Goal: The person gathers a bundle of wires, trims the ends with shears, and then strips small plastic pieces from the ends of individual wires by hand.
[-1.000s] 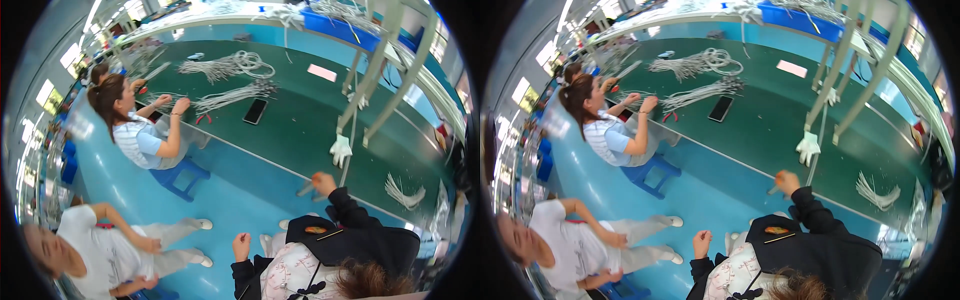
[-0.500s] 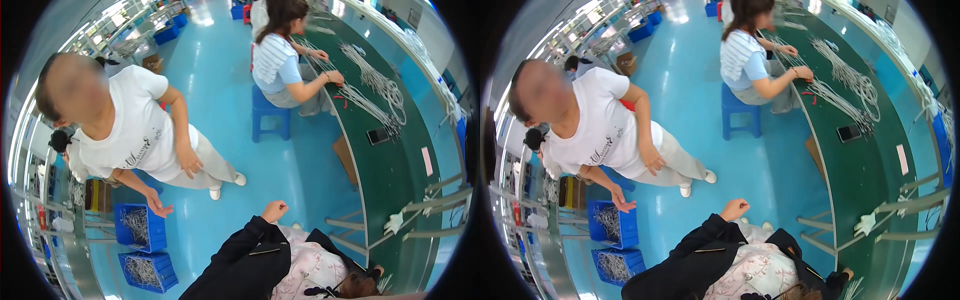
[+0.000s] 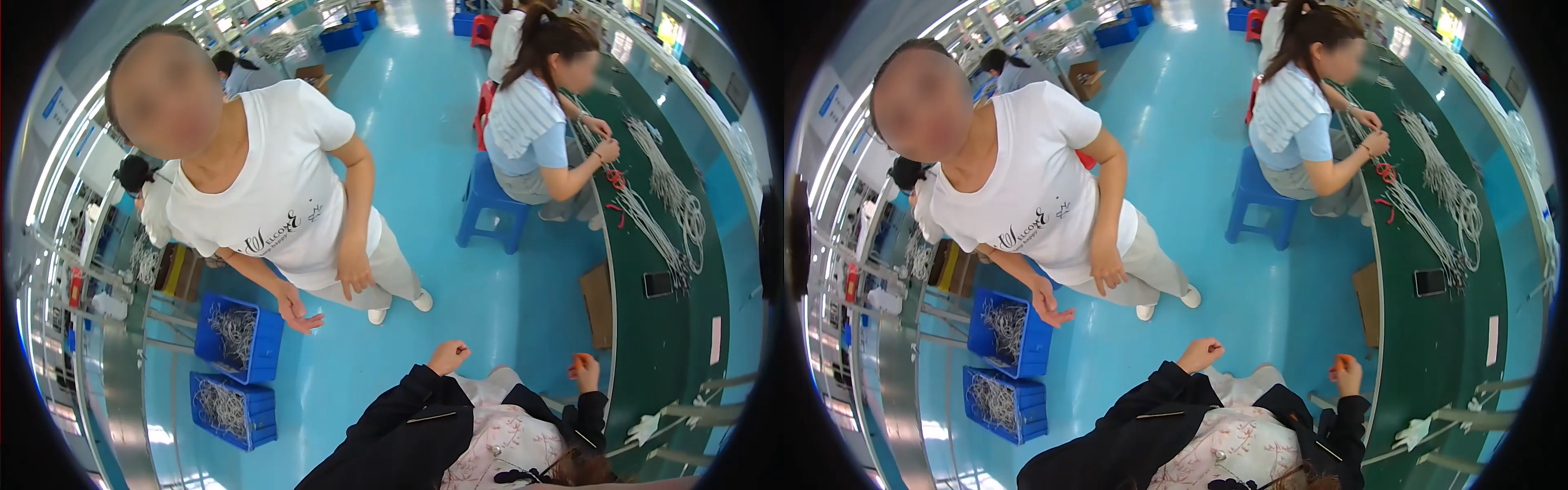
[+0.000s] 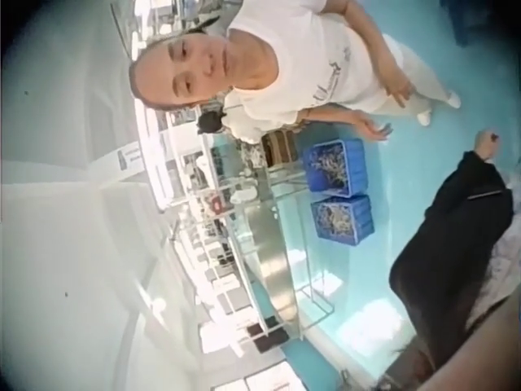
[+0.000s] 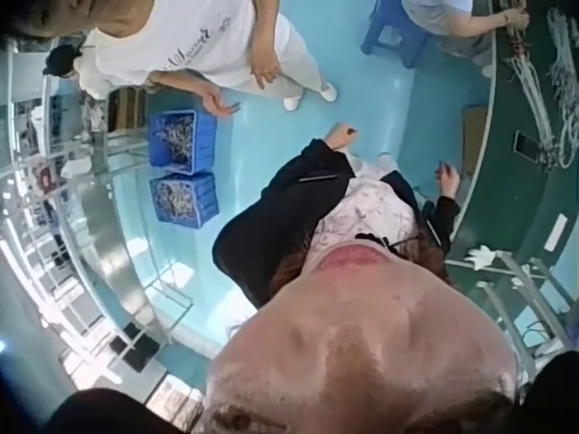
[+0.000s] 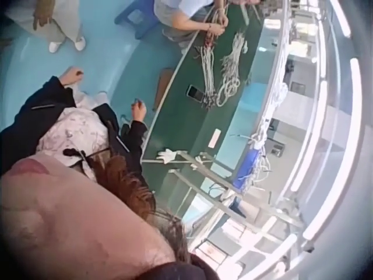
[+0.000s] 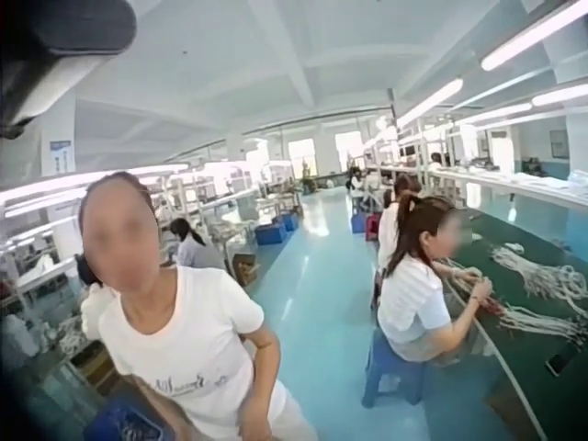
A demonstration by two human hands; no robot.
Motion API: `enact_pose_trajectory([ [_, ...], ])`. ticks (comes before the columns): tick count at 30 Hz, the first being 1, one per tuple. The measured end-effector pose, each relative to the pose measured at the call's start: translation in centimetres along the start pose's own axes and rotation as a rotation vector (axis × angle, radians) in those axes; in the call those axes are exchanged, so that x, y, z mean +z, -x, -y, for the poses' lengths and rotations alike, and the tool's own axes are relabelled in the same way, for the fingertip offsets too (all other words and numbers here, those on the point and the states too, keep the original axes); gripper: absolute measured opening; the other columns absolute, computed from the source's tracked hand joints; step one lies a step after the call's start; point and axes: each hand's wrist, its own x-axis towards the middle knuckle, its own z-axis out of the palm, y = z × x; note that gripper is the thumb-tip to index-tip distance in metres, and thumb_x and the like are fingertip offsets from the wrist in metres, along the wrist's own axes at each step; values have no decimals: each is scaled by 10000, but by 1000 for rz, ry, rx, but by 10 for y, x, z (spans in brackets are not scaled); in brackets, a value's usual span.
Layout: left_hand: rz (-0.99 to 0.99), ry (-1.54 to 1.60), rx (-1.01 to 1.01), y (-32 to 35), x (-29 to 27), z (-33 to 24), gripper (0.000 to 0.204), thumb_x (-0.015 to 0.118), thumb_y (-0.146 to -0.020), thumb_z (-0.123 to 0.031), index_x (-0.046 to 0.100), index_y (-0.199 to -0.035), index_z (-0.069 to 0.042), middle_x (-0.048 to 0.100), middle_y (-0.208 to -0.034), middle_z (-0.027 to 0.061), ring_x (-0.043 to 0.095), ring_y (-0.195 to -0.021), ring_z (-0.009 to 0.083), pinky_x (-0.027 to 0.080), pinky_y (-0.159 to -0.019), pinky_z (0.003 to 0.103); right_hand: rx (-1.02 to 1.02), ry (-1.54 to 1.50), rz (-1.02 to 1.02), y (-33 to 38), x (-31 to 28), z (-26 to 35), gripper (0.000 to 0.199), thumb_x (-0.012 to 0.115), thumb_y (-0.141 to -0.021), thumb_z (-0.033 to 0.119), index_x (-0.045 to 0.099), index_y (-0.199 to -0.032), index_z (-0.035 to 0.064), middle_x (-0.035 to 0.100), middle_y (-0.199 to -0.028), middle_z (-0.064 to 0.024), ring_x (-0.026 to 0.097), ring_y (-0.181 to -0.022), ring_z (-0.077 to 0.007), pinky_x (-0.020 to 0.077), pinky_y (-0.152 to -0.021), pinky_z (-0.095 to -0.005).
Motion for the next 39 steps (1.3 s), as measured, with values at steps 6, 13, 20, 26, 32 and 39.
enact_pose_trajectory([
  [6,-81,-23,-66,-36,-21,13,245,628,-811,-235,629,-865,5,644,-744,97,599,-659,177,471,-624,308,-118,255,475,-72,80,77,187,567,-874,123,612,-972,-30,635,-689,-106,609,-551,-141,489,-498,-264],
  [13,-197,19,-230,-125,-42,-1,250,611,-820,-249,629,-854,-2,641,-744,104,605,-669,193,471,-623,316,-245,471,768,-193,128,154,213,599,-843,134,625,-975,-31,653,-715,-111,630,-593,-151,501,-559,-277],
  [20,-377,49,-195,-229,-81,-44,248,596,-801,-255,630,-825,-11,635,-758,135,603,-704,293,464,-628,381,-351,542,983,-302,185,264,228,602,-842,134,621,-988,-41,663,-767,-100,635,-648,-142,505,-612,-277],
  [26,-480,38,-228,-287,-124,-39,240,600,-801,-258,639,-838,-23,637,-765,143,608,-719,311,467,-631,387,-400,464,1115,-348,249,299,272,622,-830,215,635,-995,0,663,-727,-107,635,-638,-176,480,-594,-301],
  [32,-461,6,-183,-377,-202,-8,240,604,-799,-263,643,-841,-29,640,-760,146,610,-708,324,473,-627,393,-326,485,1036,-404,310,344,273,626,-829,237,640,-989,16,659,-729,-113,634,-639,-197,479,-594,-313],
  [39,-335,4,-112,-456,-354,22,234,609,-821,-217,634,-850,14,641,-715,142,623,-662,253,483,-614,346,-601,613,903,-464,418,427,265,582,-849,259,634,-976,32,667,-788,-101,636,-666,-246,482,-618,-344],
])
